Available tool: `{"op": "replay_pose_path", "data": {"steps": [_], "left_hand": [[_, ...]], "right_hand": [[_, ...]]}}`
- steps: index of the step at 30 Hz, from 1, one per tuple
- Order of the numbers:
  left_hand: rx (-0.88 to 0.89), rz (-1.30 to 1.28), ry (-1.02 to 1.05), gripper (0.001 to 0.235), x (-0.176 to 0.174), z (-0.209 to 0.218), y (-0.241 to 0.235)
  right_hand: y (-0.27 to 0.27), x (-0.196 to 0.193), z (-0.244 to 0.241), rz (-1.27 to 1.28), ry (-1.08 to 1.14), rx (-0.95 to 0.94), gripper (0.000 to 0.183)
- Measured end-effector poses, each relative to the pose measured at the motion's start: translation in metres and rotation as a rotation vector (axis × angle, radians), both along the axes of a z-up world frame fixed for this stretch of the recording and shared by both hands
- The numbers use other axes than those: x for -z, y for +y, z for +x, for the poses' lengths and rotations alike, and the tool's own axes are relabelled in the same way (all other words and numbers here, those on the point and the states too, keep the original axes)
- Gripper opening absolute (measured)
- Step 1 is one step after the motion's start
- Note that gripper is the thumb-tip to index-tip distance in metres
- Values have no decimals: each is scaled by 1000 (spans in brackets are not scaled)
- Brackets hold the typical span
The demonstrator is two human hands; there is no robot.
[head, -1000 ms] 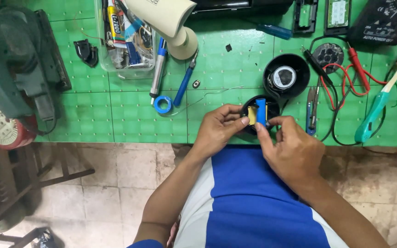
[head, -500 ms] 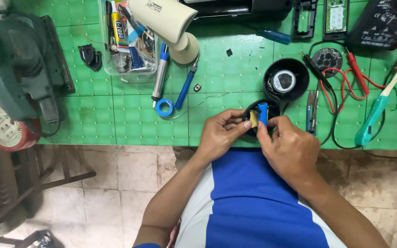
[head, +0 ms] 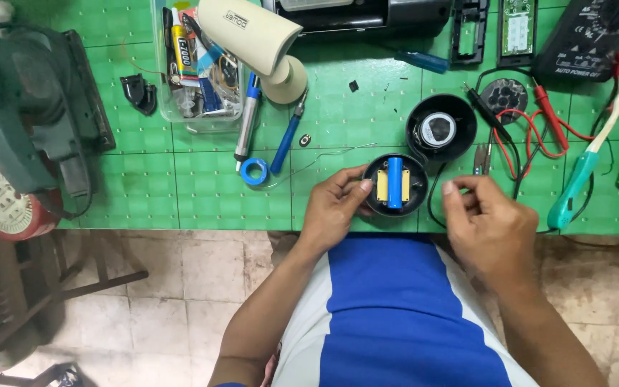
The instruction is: Cleaning a circuit board with a toothbrush and assembling electronic components into a speaker housing.
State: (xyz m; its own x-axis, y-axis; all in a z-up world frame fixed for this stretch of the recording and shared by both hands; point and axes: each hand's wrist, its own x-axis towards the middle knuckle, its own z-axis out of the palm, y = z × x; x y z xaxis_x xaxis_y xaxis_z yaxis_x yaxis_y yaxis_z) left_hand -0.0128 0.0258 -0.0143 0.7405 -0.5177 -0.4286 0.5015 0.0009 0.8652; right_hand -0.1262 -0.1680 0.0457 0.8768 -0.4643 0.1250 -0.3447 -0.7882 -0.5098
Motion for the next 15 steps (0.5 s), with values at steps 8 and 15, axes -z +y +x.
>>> {"op": "replay_pose_path", "data": {"steps": [8,15], "left_hand": [[30,39,-65,42,-3,1,-1],[26,110,-133,43,-6,0,0]], "right_hand": [[-40,-5,19,-44,20,-127,67],[-60,5,47,-70,232,-266,115]]}}
